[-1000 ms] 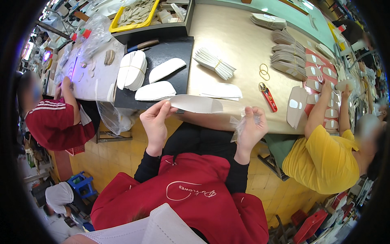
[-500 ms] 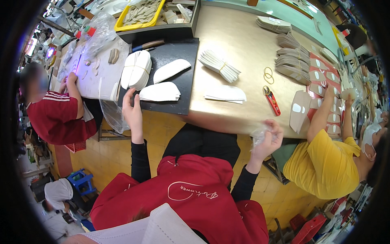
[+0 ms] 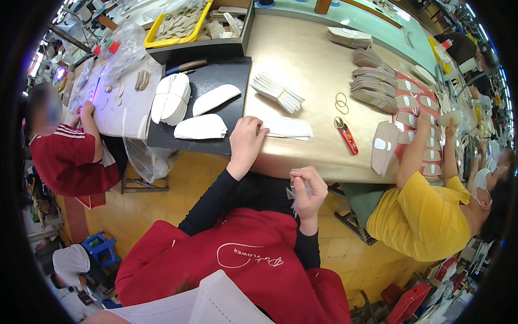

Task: The person picks white semi-circular items from a stack and places them into small clear plastic bags. They seal each bag and set it aside on the table. The process is repeated continuously with multiple items.

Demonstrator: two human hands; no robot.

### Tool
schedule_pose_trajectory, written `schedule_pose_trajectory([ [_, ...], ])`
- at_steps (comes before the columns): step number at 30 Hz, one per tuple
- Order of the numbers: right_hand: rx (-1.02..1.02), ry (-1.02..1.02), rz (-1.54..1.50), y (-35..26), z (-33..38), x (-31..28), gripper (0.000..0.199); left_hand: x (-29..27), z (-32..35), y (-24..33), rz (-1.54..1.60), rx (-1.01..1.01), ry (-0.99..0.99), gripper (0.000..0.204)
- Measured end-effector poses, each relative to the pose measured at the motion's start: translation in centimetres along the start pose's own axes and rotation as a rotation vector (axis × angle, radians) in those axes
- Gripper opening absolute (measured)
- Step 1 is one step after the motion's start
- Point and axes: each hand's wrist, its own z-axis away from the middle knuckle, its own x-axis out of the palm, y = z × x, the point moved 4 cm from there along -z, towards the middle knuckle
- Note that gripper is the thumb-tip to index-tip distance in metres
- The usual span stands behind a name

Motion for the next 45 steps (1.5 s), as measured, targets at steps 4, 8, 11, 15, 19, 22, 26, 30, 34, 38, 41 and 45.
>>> schedule_pose_trajectory([
  [4, 0.013, -0.003, 0.039, -0.1, 0.1, -0.1, 0.007, -0.8, -0.1, -0.5, 0.079, -0.056, -0.007, 0.011],
  [8, -0.026, 0.003, 0.147, -0.9, -0.4, 1.0, 0.013, -2.9, 1.1, -0.1, 0.455, -0.212, -0.130, 0.013],
  [11, -0.233, -0.060, 0.389, -1.9, -1.4, 3.2, 0.019, -4.1, 2.6, 1.0, 0.929, -0.464, -0.226, 0.017],
  [15, -0.491, -0.111, 0.562, -2.5, -2.7, 5.5, 0.021, -6.0, 4.2, 2.8, 1.145, -0.544, -0.294, 0.023],
  [19, -0.615, -0.124, 0.642, -2.9, -3.3, 5.4, 0.022, -7.1, 5.7, 3.8, 1.366, -0.631, -0.324, 0.033],
  [22, -0.651, -0.117, 0.668, -3.3, -3.3, 5.2, 0.022, -7.3, 6.1, 4.4, 1.340, -0.582, -0.383, 0.037],
  [26, -0.644, -0.090, 0.673, -3.7, -3.3, 5.3, 0.020, -7.5, 5.9, 4.7, 1.184, -0.464, -0.373, 0.036],
  [30, -0.584, -0.073, 0.633, -3.8, -3.4, 5.6, 0.017, -8.1, 5.8, 5.0, 1.076, -0.378, -0.390, 0.032],
  [34, -0.431, -0.102, 0.473, -3.4, -3.7, 5.6, 0.017, -8.4, 5.6, 4.9, 1.030, -0.363, -0.365, 0.026],
  [38, -0.338, -0.144, 0.327, -2.9, -3.4, 5.5, 0.016, -8.2, 5.4, 4.4, 1.050, -0.454, -0.362, 0.022],
  [41, -0.101, -0.179, 0.074, -1.9, -3.1, 5.4, 0.015, -8.1, 5.6, 4.2, 1.050, -0.481, -0.362, 0.019],
  [45, 0.476, -0.121, -0.820, -0.1, -2.2, 5.8, 0.018, -7.9, 5.9, 4.3, 1.142, -0.538, -0.281, 0.012],
])
